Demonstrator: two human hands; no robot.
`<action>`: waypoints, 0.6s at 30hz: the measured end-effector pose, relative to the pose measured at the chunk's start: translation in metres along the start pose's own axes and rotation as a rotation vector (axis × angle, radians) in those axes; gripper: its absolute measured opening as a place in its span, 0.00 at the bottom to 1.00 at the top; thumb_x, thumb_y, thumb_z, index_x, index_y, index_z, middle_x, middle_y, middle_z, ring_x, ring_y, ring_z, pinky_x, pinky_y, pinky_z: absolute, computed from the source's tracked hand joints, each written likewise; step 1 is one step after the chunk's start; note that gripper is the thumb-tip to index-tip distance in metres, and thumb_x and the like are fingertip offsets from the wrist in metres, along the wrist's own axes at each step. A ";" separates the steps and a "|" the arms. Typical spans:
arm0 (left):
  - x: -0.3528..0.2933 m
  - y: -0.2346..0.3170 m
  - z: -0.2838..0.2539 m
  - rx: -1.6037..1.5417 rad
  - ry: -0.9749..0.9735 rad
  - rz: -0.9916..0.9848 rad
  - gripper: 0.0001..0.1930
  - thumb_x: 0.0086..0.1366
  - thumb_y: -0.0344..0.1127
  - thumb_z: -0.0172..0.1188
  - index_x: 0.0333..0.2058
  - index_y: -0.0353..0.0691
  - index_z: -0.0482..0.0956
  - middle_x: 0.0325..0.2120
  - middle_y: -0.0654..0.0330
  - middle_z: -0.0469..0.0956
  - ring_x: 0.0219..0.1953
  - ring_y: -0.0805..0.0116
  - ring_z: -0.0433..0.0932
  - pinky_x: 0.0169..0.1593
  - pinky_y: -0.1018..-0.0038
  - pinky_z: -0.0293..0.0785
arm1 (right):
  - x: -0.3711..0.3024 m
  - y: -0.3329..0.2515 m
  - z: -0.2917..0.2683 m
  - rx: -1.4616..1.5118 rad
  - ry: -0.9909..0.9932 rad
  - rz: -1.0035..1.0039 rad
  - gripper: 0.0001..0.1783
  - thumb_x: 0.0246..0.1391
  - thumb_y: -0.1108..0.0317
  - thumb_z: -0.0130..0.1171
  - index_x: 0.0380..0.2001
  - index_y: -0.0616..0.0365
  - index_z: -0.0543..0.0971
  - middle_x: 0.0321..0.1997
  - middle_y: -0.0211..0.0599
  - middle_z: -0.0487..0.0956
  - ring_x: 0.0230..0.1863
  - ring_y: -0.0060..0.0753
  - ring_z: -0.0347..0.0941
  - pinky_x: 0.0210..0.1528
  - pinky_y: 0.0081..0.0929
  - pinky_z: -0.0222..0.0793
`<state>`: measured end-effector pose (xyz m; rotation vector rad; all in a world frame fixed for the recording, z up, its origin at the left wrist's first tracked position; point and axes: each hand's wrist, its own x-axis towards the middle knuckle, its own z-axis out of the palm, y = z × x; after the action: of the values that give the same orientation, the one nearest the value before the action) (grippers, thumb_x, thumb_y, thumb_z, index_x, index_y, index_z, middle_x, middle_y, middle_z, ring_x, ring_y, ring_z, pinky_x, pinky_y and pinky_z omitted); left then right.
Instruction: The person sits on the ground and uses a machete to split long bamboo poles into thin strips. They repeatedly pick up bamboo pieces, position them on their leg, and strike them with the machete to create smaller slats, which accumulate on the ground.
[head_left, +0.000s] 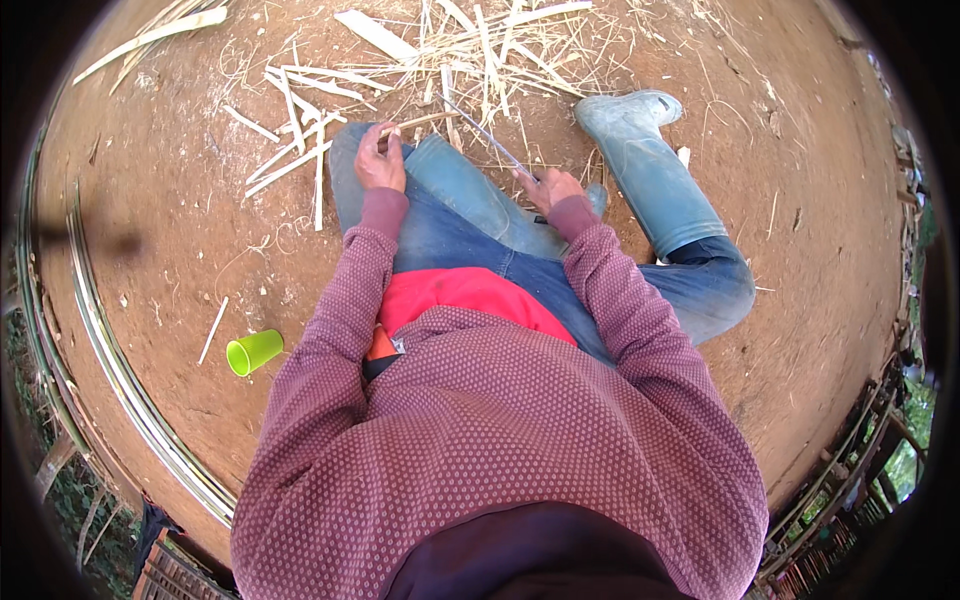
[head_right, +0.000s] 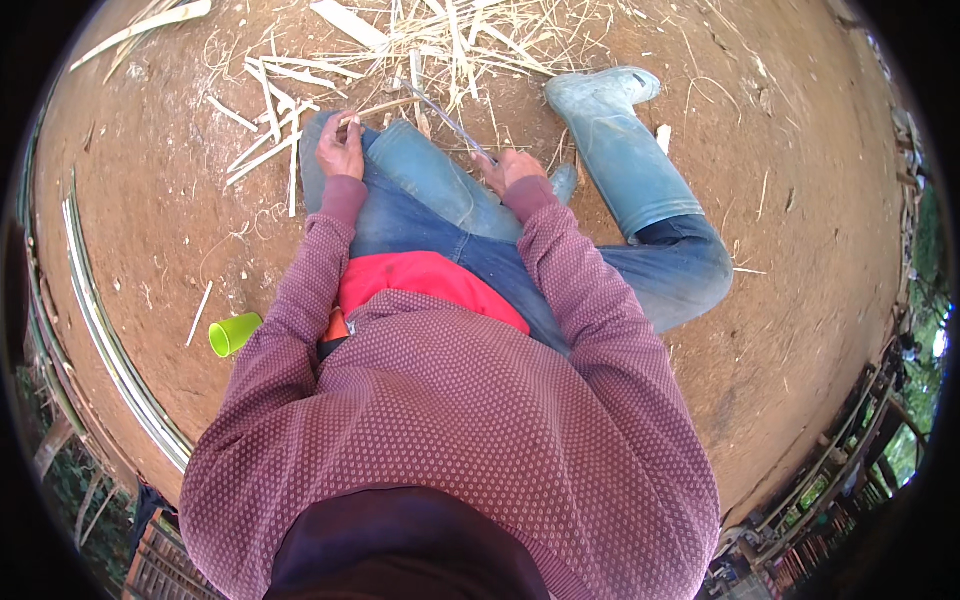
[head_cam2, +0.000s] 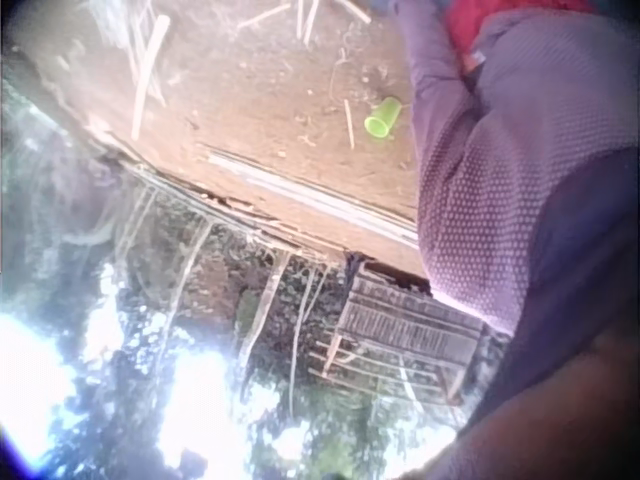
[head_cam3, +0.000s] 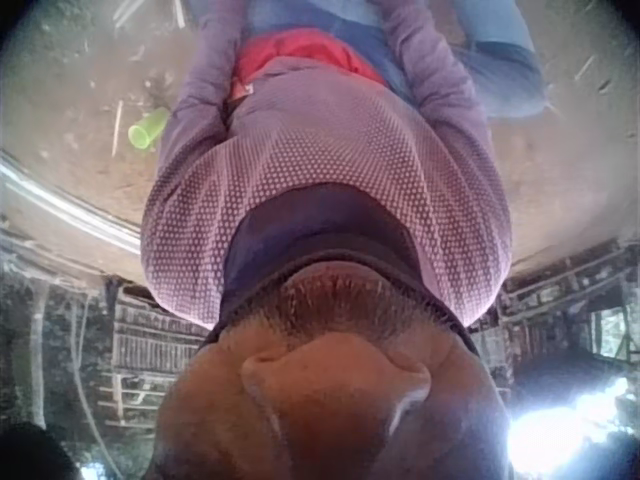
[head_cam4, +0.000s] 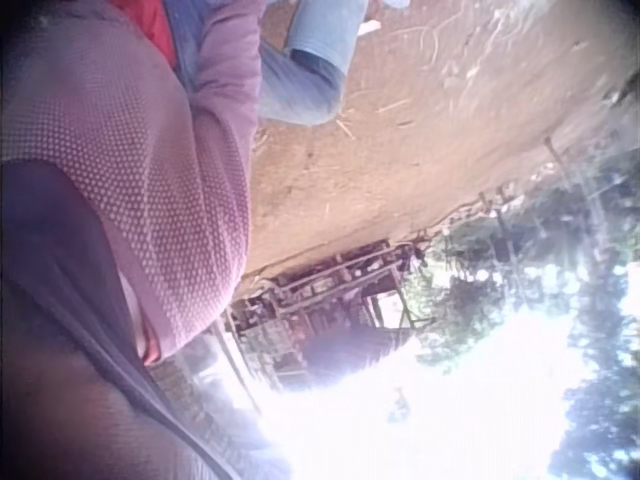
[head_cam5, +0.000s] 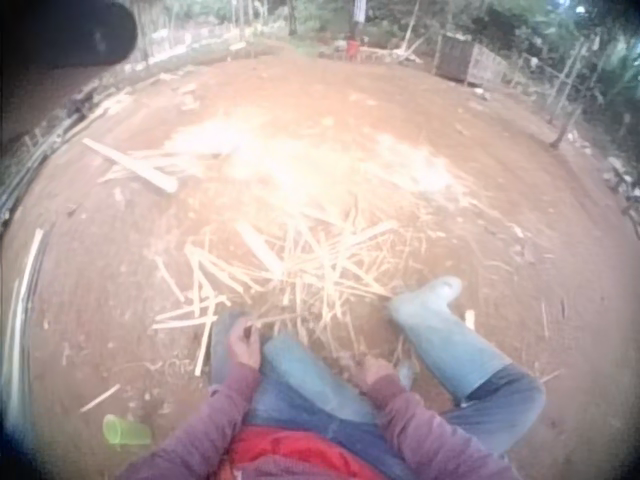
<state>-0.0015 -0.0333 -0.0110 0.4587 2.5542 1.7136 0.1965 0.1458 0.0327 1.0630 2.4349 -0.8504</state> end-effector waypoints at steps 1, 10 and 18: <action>-0.001 0.002 0.000 -0.055 -0.011 -0.006 0.08 0.56 0.27 0.56 0.36 0.38 0.77 0.35 0.55 0.77 0.30 0.67 0.78 0.34 0.75 0.73 | -0.001 -0.005 -0.002 0.000 0.014 -0.060 0.34 0.52 0.37 0.44 0.35 0.61 0.79 0.32 0.57 0.77 0.38 0.54 0.74 0.44 0.44 0.68; -0.004 -0.002 0.002 0.014 -0.013 0.157 0.07 0.56 0.27 0.55 0.36 0.38 0.76 0.32 0.55 0.75 0.32 0.64 0.75 0.36 0.73 0.72 | 0.005 -0.006 0.023 -0.038 0.079 -0.106 0.32 0.54 0.39 0.43 0.32 0.60 0.80 0.22 0.54 0.76 0.30 0.52 0.75 0.38 0.43 0.69; -0.005 0.006 0.001 0.095 -0.035 0.250 0.06 0.56 0.23 0.54 0.34 0.37 0.74 0.33 0.54 0.74 0.35 0.59 0.75 0.39 0.71 0.72 | 0.001 -0.015 0.014 0.015 -0.005 -0.100 0.31 0.53 0.40 0.45 0.34 0.61 0.80 0.29 0.56 0.78 0.35 0.53 0.76 0.42 0.43 0.69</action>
<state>0.0054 -0.0315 -0.0066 0.8374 2.6572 1.6389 0.1856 0.1294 0.0276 0.9504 2.4989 -0.9027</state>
